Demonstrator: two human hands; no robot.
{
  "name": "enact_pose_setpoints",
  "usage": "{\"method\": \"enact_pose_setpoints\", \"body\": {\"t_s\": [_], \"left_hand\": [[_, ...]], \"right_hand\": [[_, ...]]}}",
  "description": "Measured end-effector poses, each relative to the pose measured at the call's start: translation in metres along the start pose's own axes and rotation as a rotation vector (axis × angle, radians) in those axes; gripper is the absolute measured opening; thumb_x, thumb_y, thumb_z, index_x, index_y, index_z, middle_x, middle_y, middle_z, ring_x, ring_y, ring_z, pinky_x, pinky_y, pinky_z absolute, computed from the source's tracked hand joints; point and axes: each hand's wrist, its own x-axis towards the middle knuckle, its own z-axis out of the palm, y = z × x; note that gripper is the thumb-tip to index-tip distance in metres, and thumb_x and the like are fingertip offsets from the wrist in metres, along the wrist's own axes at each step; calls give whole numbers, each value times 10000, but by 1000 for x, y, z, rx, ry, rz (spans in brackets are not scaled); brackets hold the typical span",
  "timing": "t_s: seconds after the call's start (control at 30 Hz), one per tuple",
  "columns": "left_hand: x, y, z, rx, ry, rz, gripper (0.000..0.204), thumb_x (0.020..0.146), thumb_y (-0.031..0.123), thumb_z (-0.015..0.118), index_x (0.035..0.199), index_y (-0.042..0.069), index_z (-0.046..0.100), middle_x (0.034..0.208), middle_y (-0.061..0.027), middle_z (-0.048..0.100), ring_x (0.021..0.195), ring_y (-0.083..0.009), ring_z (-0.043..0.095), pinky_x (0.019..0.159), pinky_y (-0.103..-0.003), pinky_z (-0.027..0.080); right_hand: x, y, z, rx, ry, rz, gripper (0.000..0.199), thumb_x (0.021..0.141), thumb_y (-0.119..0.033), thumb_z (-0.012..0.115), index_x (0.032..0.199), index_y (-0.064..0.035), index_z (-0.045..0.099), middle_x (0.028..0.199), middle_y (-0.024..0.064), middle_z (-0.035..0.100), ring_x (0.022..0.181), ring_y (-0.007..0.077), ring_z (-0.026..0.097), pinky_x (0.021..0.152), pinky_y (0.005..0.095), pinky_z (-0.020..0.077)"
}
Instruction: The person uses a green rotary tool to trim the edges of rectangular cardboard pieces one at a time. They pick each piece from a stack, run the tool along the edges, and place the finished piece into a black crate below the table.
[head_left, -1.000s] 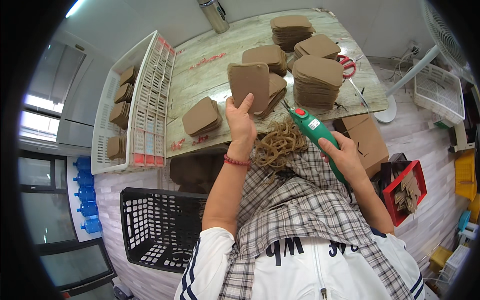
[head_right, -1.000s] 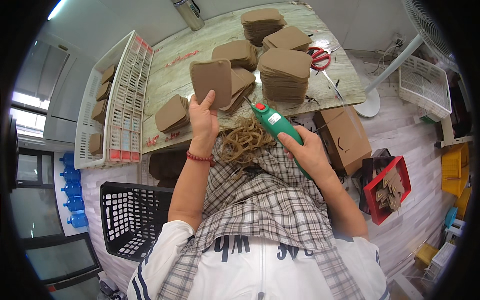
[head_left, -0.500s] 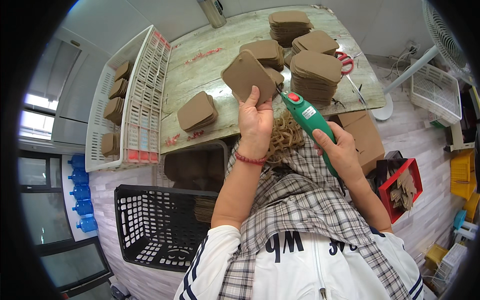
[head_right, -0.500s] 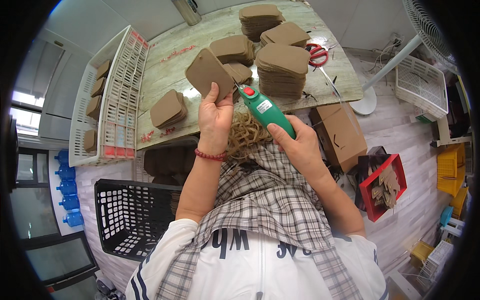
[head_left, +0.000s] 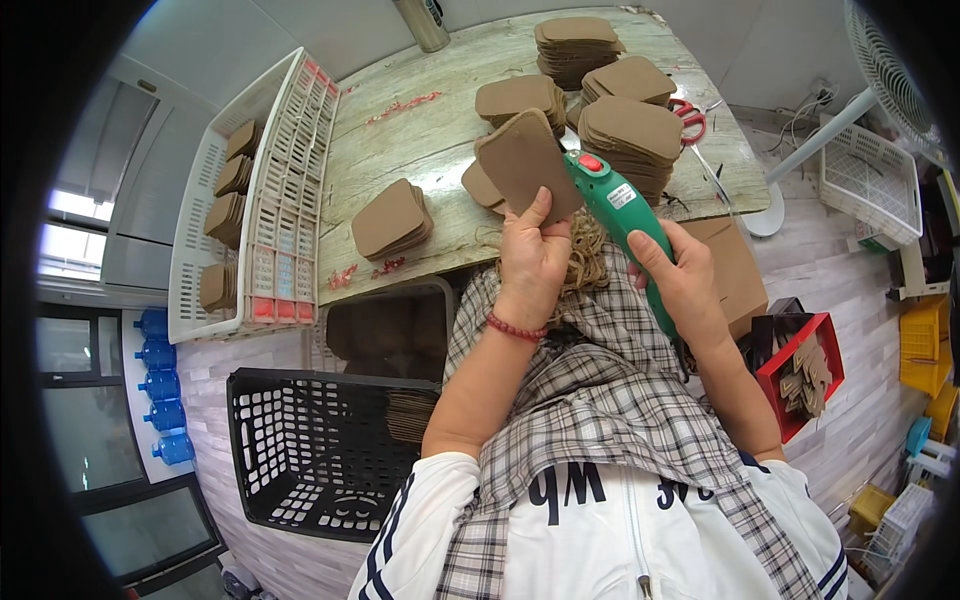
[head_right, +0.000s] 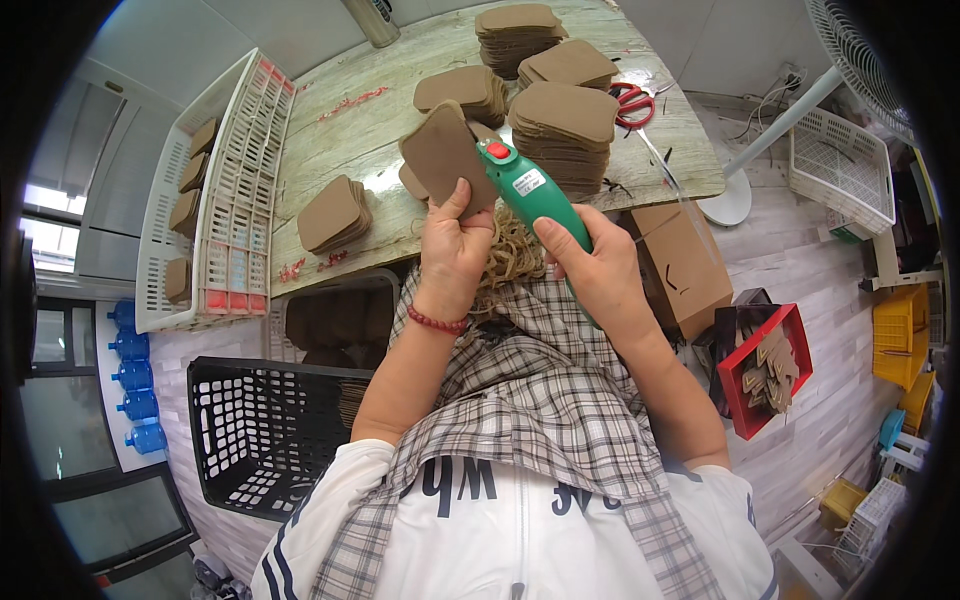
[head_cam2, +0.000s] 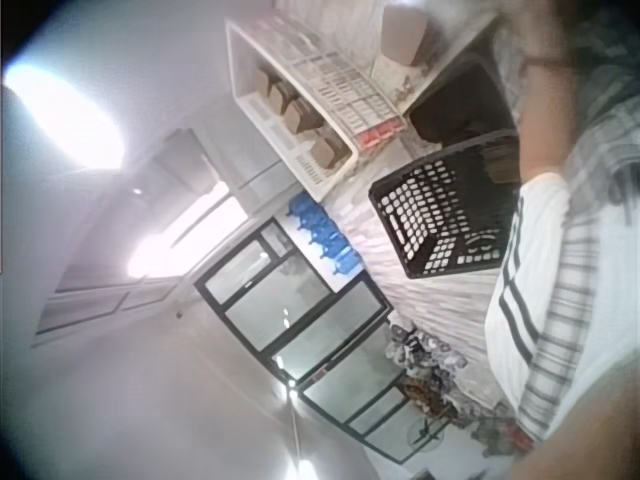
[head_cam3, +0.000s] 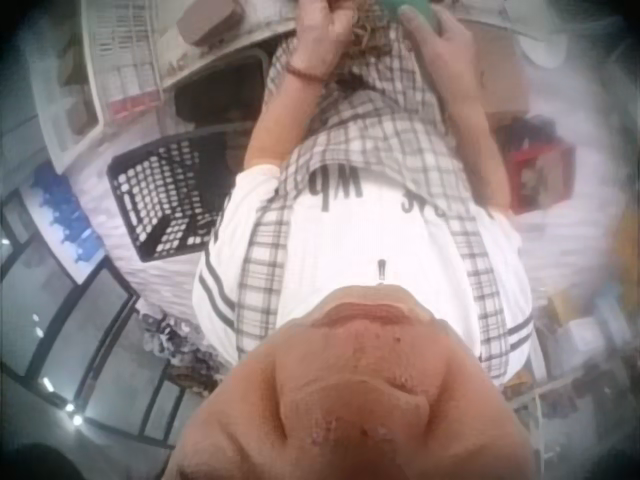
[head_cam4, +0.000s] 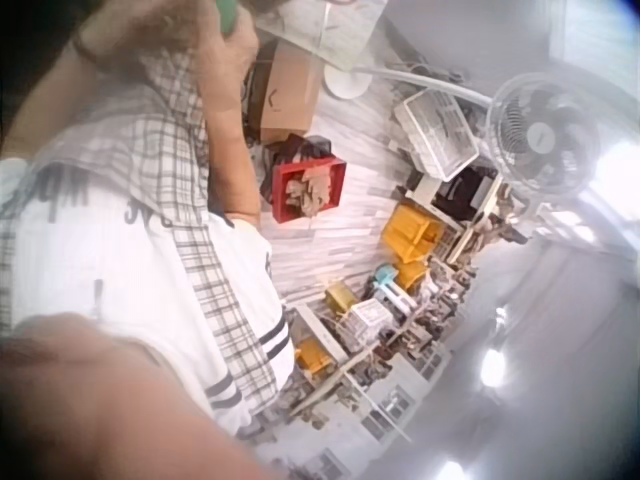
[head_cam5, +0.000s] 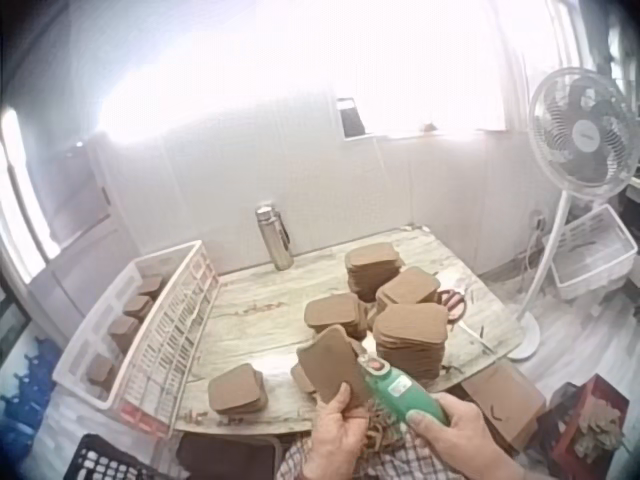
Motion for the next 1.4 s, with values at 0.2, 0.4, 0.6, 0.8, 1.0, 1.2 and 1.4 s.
{"method": "enact_pose_setpoints", "body": {"t_s": [0.2,0.4,0.6,0.8,1.0,1.2,1.4], "left_hand": [[-3,0,-4,0,-13,-48,420,879,-74,553,1264,70,463,1250,-85,541,1167,-232,524,1033,-388,428],[-4,0,-4,-25,-27,-42,418,881,-70,553,1261,75,460,1256,-87,536,1173,-233,519,1033,-390,427],[1,0,-4,-43,-9,-48,399,886,-43,562,1256,82,477,1236,-89,548,1146,-237,532,1019,-395,437],[-7,-9,-13,-3,-15,-89,419,895,-48,543,1281,80,440,1276,-89,516,1186,-235,502,1045,-408,411],[-9,-2,-23,140,-65,-90,391,886,-60,547,1246,75,477,1211,-82,573,1110,-234,570,967,-408,479],[-4,41,-35,496,-112,-67,299,856,-78,573,1129,42,563,1084,-78,645,967,-195,639,839,-331,542],[-2,84,-32,828,-165,-164,378,828,-109,567,1188,8,578,1067,-80,659,930,-148,641,801,-278,532]], "right_hand": [[5,-2,-4,43,-10,41,343,884,-313,658,989,13,635,679,16,587,568,58,524,528,202,426],[3,-4,-2,45,-25,57,352,884,-324,657,987,12,634,683,14,585,568,58,521,522,206,420],[2,-1,-1,61,-25,48,346,888,-321,652,973,14,631,687,13,587,564,57,520,519,203,418],[4,-5,-2,70,-19,54,344,892,-319,648,984,11,630,685,16,590,570,58,523,527,202,421],[6,-6,-11,65,-36,80,342,893,-319,645,983,10,627,692,14,584,586,57,523,539,207,430],[1,-11,-30,-8,-124,126,333,894,-304,642,991,13,625,701,12,576,593,61,519,540,219,436],[-8,-2,-46,-84,-205,136,334,889,-289,646,978,32,622,705,16,576,608,62,526,547,221,445]]}}
